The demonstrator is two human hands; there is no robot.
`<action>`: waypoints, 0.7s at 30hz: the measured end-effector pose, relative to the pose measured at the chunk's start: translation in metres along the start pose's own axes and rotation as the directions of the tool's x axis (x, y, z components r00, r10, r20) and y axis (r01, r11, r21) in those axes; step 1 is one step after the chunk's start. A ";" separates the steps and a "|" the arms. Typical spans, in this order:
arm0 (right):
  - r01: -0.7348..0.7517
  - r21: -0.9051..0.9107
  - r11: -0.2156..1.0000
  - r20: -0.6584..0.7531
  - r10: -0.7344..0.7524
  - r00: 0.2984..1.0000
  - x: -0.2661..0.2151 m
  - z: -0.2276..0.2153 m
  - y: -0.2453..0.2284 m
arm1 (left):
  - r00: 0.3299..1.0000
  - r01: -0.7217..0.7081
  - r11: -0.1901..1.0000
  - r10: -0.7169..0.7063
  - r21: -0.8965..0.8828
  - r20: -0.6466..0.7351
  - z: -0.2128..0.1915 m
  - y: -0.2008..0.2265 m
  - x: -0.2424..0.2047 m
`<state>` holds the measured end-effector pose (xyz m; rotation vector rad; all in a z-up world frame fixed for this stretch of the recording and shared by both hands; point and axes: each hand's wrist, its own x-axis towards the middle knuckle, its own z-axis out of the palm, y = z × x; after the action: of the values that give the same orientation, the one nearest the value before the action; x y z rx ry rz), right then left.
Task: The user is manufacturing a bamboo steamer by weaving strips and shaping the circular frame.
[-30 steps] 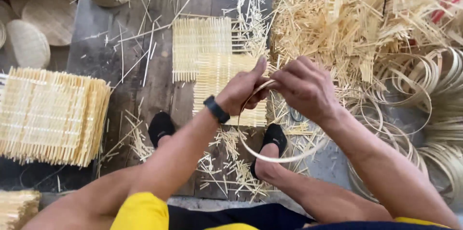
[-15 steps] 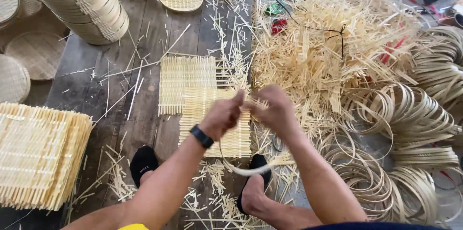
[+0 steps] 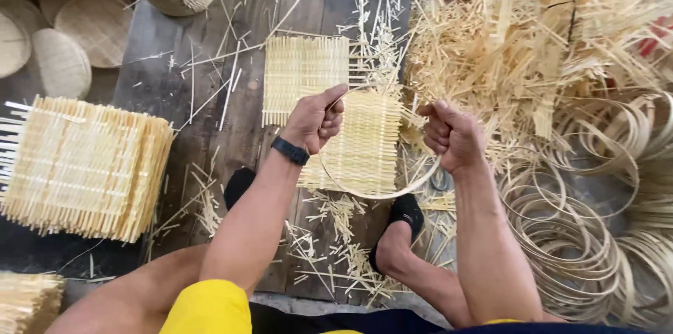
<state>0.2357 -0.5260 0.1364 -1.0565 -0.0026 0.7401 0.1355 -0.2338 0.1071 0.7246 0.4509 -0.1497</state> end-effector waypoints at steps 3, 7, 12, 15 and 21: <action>-0.042 -0.185 0.982 -0.083 0.027 0.996 -0.009 0.018 -0.002 | 0.998 0.056 0.997 -0.058 -0.048 -0.036 -0.017 -0.017 0.004; -0.065 -0.308 0.949 -0.214 -0.002 0.977 -0.005 0.013 0.017 | 0.988 -0.111 0.936 0.067 -0.333 -0.139 -0.020 -0.019 -0.002; -0.051 -0.468 0.882 -0.300 -0.105 0.948 0.011 -0.012 0.070 | 0.908 -0.319 0.916 0.222 -0.242 -0.354 -0.064 -0.070 0.005; -0.195 -0.751 0.631 -0.438 -0.254 0.862 0.025 -0.015 0.098 | 0.740 -0.159 0.898 0.384 0.410 -0.552 -0.124 -0.112 0.032; -0.061 -0.993 0.105 -0.107 -0.513 0.852 0.056 -0.051 0.160 | 0.717 0.108 0.228 0.657 0.968 -0.235 -0.158 -0.116 0.039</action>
<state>0.2078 -0.4910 -0.0345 -2.5046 -0.3358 0.0211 0.0832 -0.2139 -0.0845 2.1730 0.8647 0.2729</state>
